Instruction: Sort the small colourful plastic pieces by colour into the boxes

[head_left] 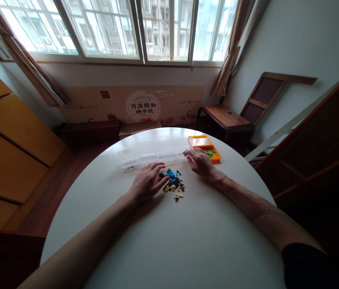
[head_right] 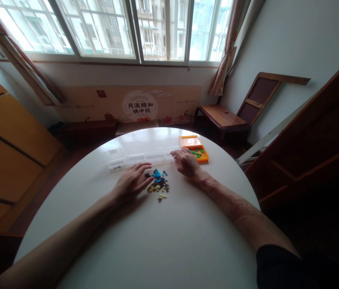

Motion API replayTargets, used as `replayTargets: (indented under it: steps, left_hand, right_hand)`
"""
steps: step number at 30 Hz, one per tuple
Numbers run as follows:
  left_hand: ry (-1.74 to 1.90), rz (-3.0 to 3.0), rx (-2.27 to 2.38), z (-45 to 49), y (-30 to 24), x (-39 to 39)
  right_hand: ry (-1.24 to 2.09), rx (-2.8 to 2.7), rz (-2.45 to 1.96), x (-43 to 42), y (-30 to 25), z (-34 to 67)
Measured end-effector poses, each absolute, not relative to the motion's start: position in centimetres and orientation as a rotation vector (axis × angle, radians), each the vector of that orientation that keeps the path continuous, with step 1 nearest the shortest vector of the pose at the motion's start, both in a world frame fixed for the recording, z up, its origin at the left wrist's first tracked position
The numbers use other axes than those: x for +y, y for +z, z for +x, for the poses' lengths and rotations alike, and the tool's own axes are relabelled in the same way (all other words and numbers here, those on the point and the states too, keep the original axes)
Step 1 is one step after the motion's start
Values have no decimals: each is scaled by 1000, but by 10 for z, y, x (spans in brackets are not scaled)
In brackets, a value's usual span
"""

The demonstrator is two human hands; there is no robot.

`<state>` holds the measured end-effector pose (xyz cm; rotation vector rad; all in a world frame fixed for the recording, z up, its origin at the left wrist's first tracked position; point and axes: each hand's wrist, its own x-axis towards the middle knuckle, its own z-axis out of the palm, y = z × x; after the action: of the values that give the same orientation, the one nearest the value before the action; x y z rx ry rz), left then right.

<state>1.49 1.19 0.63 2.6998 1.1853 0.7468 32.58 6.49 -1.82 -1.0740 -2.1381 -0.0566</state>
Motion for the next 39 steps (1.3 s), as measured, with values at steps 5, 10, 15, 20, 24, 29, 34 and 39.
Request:
replayTargets:
  steps: [5,10,15,20,24,29,34,39]
  left_hand:
    - [736,2705,1199,15,6,12]
    - [722,2704,1212,17,5,11]
    - [717,2687,1171,18,6,11]
    - [753,2731,1075,17,5,12]
    - [800,2774,989,18,4,12]
    - [826,2803,959,19,4,12]
    - [818,2794,983,19,3,13]
    - [819,2763,994,19,3,13]
  right_hand:
    - [-13,-2159,-1000,60,-20,328]
    - [-43,-2191,-944,49,-12,324]
    - [-5,-2326,-810,36,-4,315]
    - [84,-2407,-752,30,1,308]
    - [130,-2443,-684,28,0,304]
    - [157,-2455,-649,31,-3,303]
    - [211,-2443,-665,32,-3,304]
    - [225,-2419,-655,30,-4,304]
